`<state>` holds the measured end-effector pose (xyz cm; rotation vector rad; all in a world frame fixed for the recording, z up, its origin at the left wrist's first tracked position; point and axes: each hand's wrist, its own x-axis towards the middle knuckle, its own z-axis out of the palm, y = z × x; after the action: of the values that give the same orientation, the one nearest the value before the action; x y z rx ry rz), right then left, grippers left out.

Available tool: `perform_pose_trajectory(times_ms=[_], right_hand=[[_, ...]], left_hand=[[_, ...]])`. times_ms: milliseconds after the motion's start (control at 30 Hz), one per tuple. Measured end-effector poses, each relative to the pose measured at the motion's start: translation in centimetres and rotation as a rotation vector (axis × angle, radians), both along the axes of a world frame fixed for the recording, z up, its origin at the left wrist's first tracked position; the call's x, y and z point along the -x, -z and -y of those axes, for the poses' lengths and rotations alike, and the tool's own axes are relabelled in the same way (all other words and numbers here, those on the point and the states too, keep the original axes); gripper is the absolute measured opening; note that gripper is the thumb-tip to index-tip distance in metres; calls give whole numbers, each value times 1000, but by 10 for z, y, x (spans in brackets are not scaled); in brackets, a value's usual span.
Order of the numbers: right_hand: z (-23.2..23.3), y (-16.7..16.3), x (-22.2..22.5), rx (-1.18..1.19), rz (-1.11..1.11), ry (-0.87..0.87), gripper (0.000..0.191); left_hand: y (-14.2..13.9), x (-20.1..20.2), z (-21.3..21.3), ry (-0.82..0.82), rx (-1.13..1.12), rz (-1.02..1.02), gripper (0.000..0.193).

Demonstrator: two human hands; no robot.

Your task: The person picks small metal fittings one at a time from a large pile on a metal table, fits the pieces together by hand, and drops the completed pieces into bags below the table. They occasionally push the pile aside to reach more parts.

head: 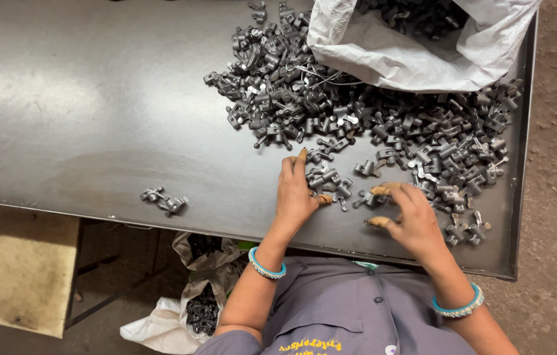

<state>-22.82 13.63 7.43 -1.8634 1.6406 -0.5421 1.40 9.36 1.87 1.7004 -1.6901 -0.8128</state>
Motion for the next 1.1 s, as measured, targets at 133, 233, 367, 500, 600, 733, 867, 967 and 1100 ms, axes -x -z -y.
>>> perform_pose_trajectory(times_ms=[133, 233, 367, 500, 600, 733, 867, 967, 1100], right_hand=[[-4, 17, -3, 336, -121, -149, 57], [-4, 41, -8, 300, -151, -33, 45], [-2, 67, 7, 35, 455, 140, 32], [2, 80, 37, -350, 1294, 303, 26], [2, 83, 49, -564, 1379, 435, 22], [4, 83, 47, -630, 1434, 464, 26], [7, 72, 40, -645, 1220, 392, 28], [15, 53, 36, -635, 794, 230, 37], [52, 21, 38, -517, 558, -9, 38]], left_hand=[[2, 2, -3, 5, 42, 22, 107], [0, 6, -8, -21, 14, 17, 101], [-4, 11, -18, -31, 12, -37, 97], [-3, 17, -25, -36, 60, -68, 89], [-1, 21, -26, -29, -4, -86, 83], [-1, 22, -33, 2, 54, -115, 79], [-1, 24, -37, 21, 51, -108, 80], [-1, 25, -39, 29, 9, -97, 82], [-4, 28, -41, 34, -27, -101, 86]])
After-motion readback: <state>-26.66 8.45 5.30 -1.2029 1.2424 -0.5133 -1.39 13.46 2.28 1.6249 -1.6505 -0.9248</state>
